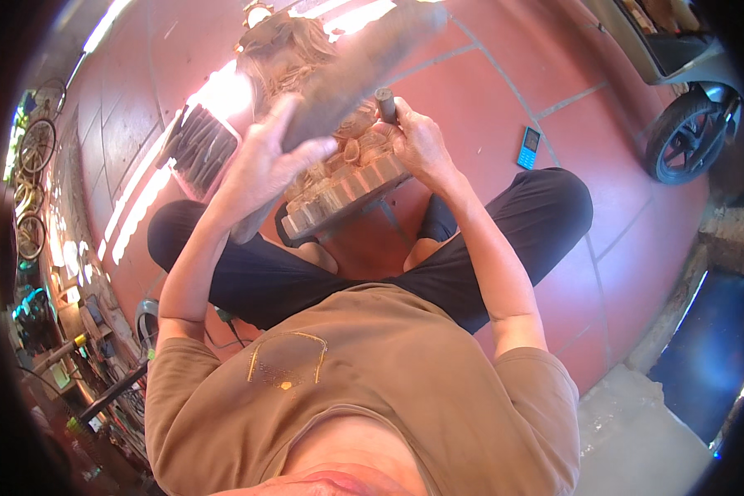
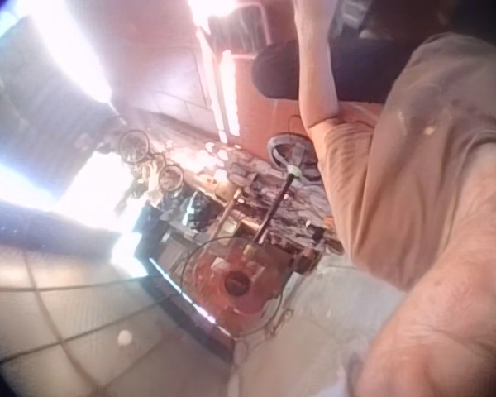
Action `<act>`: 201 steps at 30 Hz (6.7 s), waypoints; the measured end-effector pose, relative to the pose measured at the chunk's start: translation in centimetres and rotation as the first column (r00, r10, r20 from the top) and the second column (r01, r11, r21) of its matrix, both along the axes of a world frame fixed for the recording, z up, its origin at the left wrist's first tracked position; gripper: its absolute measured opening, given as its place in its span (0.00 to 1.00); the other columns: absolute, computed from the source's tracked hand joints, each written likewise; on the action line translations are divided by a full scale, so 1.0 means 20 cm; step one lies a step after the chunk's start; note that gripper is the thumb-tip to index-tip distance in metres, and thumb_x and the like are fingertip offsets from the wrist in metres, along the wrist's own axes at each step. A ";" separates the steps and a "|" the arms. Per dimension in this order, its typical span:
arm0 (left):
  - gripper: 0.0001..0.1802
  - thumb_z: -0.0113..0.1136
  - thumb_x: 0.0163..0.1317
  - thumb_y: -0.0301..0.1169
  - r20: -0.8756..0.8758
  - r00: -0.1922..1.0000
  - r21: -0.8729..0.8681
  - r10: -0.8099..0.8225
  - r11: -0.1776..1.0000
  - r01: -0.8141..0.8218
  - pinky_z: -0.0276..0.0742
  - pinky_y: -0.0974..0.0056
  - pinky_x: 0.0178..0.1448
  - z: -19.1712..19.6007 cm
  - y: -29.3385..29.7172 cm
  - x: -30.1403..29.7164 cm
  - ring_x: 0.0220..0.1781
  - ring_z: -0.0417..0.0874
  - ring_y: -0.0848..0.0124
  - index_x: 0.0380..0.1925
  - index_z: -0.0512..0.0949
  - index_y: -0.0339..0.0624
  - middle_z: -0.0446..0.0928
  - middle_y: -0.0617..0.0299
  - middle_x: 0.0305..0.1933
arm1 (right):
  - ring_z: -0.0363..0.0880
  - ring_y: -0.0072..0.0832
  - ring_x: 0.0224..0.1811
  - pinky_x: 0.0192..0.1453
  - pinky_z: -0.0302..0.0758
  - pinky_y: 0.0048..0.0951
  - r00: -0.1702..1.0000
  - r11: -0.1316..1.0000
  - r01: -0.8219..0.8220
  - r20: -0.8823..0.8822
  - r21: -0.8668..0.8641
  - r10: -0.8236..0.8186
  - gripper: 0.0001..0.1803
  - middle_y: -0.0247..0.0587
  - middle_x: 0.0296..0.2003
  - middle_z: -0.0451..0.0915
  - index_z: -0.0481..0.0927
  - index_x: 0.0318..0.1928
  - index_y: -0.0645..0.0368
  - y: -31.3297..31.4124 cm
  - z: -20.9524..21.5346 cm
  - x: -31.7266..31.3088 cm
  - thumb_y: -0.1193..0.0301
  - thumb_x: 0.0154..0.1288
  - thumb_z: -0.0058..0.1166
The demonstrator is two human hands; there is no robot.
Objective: The person carves a wooden block using a chisel and mallet while sitting cross-legged on the floor. They repeatedly strike the chisel to shape the wood, occasionally adjusting the block's position.
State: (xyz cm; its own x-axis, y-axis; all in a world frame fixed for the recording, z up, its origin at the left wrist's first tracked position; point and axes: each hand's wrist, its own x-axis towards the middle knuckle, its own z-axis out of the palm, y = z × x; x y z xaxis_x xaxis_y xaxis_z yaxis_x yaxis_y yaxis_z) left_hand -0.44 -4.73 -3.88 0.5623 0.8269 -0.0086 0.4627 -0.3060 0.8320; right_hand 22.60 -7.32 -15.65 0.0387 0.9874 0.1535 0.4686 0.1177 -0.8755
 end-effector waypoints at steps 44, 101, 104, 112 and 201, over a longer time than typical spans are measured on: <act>0.30 0.71 0.63 0.44 0.157 0.987 0.114 -0.025 0.993 0.007 0.79 0.57 0.48 -0.07 0.01 0.04 0.41 0.86 0.64 0.56 0.72 0.37 0.83 0.48 0.37 | 0.83 0.37 0.31 0.40 0.76 0.36 0.999 0.998 0.043 -0.022 0.035 -0.042 0.12 0.49 0.33 0.85 0.78 0.47 0.61 0.00 -0.06 0.07 0.70 0.68 0.64; 0.28 0.70 0.64 0.46 0.332 0.943 0.140 -0.006 0.989 -0.043 0.79 0.60 0.45 -0.03 0.08 0.04 0.41 0.85 0.68 0.51 0.75 0.34 0.83 0.48 0.40 | 0.84 0.54 0.39 0.40 0.76 0.45 0.993 0.995 0.058 0.099 0.078 -0.065 0.10 0.53 0.34 0.85 0.76 0.48 0.60 -0.01 0.00 0.04 0.72 0.70 0.60; 0.28 0.71 0.64 0.46 0.296 0.954 0.160 0.043 0.983 -0.094 0.80 0.59 0.47 -0.03 0.07 0.05 0.42 0.86 0.65 0.50 0.74 0.35 0.82 0.44 0.37 | 0.84 0.53 0.40 0.41 0.77 0.44 0.995 0.997 0.063 0.080 0.048 -0.067 0.10 0.53 0.35 0.85 0.76 0.48 0.60 -0.02 0.02 0.03 0.73 0.70 0.59; 0.34 0.69 0.63 0.50 -0.086 0.993 -0.014 -0.080 0.997 0.079 0.77 0.54 0.55 -0.11 0.08 0.00 0.47 0.84 0.57 0.55 0.72 0.32 0.82 0.42 0.45 | 0.88 0.33 0.40 0.44 0.83 0.33 0.963 0.974 0.206 -0.155 -0.095 -0.219 0.10 0.44 0.36 0.87 0.77 0.49 0.62 0.04 -0.09 0.17 0.73 0.72 0.58; 0.35 0.69 0.61 0.54 0.170 0.985 0.216 -0.012 0.976 -0.026 0.78 0.51 0.50 -0.07 0.06 0.12 0.40 0.87 0.54 0.52 0.73 0.33 0.83 0.41 0.38 | 0.89 0.41 0.38 0.42 0.80 0.39 0.997 0.998 0.051 0.049 0.028 -0.052 0.08 0.48 0.34 0.87 0.75 0.47 0.60 0.03 -0.09 0.10 0.77 0.70 0.55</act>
